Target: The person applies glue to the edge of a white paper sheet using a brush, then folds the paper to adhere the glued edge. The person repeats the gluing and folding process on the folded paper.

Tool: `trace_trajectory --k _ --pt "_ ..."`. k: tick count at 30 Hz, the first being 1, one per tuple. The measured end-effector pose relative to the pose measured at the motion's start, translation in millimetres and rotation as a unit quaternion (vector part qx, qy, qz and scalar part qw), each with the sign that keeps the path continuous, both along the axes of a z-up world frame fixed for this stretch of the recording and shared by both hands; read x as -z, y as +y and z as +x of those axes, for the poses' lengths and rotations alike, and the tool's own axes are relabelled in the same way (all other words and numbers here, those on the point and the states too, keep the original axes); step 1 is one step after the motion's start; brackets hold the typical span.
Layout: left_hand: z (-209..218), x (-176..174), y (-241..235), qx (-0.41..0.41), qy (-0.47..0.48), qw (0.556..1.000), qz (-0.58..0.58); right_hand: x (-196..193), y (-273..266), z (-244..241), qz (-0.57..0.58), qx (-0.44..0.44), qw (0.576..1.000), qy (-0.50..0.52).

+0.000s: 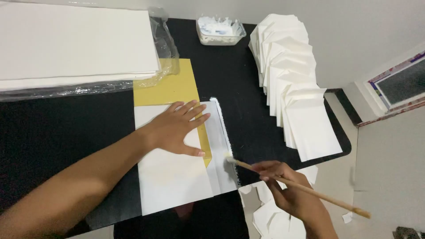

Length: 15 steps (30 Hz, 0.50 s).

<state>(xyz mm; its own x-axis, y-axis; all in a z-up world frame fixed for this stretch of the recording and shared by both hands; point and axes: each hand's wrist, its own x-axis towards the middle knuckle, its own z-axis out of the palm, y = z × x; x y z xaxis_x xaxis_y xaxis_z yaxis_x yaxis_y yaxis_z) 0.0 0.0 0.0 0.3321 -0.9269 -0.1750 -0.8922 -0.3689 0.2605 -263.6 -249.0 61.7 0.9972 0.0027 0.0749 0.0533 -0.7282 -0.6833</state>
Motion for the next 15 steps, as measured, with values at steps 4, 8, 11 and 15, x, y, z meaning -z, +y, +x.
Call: trace_trajectory --k 4,8,11,15 --pt "-0.5 -1.0 0.0 0.007 -0.010 1.000 -0.011 -18.8 -3.9 -15.9 0.029 0.055 0.992 0.109" --pt "-0.2 -3.6 -0.8 0.001 0.000 1.000 0.010 -19.1 -3.8 -18.3 0.053 0.029 0.998 0.019" --pt "-0.5 -2.1 -1.2 0.002 -0.003 1.000 0.007 -3.3 -4.8 -8.7 0.044 -0.007 0.994 -0.095" --pt "1.1 0.1 -1.8 0.002 0.003 1.000 0.004 5.6 -0.1 8.7 0.023 -0.061 0.991 -0.120"
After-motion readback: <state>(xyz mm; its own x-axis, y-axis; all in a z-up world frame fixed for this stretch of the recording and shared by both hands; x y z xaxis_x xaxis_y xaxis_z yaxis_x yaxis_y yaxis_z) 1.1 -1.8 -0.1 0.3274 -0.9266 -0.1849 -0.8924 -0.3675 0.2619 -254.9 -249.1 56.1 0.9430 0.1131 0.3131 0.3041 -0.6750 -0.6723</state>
